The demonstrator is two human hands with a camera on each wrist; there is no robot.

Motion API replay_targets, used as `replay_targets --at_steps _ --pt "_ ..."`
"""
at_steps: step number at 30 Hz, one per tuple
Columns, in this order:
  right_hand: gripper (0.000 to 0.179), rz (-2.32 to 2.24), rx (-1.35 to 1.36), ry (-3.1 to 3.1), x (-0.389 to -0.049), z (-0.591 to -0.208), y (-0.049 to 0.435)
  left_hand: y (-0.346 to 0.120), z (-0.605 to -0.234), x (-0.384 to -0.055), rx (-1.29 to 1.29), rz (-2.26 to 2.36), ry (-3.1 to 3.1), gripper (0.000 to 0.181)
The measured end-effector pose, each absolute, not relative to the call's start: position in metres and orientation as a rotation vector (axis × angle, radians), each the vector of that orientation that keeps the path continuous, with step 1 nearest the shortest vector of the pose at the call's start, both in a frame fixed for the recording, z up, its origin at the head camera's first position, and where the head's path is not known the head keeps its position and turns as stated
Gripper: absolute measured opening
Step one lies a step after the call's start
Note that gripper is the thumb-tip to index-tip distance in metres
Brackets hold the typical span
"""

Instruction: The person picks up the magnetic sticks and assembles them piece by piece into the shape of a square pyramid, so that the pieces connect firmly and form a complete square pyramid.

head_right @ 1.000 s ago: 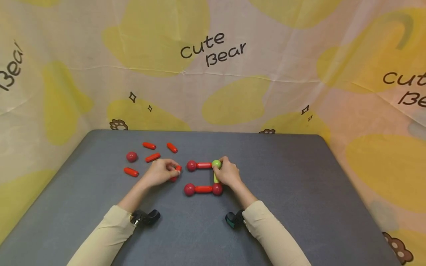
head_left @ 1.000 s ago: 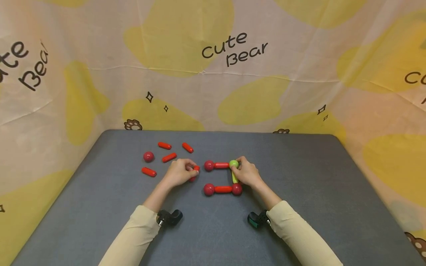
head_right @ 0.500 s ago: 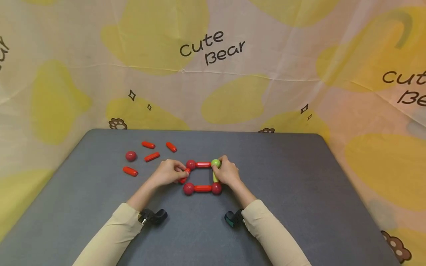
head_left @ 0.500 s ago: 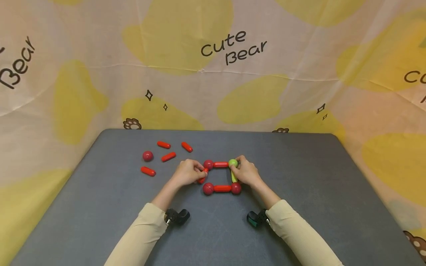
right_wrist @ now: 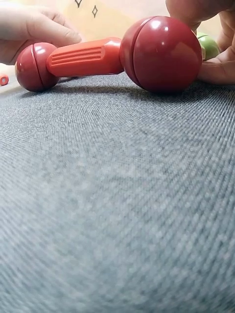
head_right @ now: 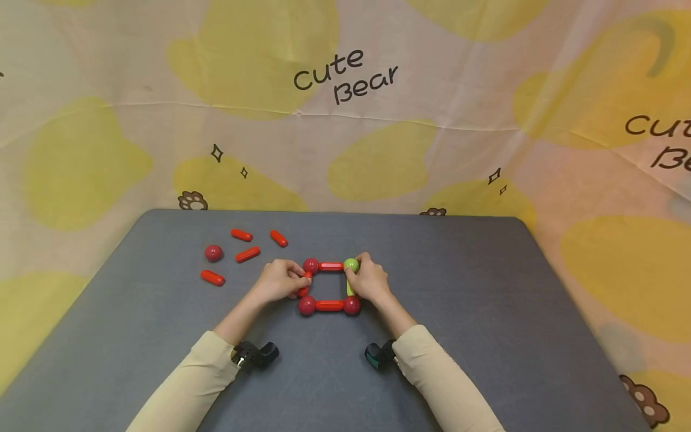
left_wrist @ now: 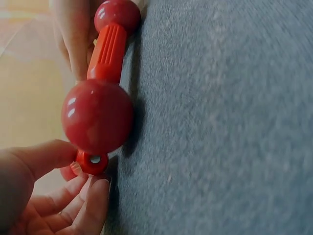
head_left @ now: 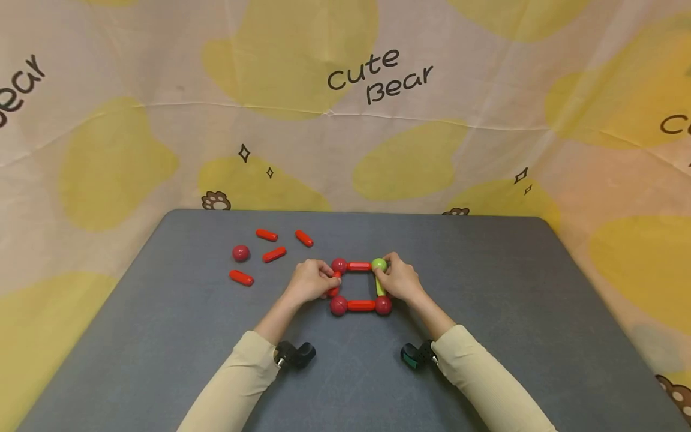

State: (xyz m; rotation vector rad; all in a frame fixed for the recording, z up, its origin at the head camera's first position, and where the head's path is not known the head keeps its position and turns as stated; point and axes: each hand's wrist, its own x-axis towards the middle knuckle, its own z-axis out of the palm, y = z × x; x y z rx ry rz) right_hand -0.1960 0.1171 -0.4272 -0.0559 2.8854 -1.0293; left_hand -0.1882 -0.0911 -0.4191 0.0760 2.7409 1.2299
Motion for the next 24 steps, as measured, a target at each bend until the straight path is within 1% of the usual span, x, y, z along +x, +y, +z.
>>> replay_targets --at_steps 9,24 --pt "0.037 -1.022 -0.054 2.881 -0.1958 -0.4261 0.1169 -0.0851 -0.4177 -0.186 -0.016 1.3 2.648 0.021" --pt "0.039 -1.023 -0.042 2.859 -0.1974 -0.4233 0.1175 -0.0853 -0.4185 -0.1885 0.0 1.339 2.574 0.023"
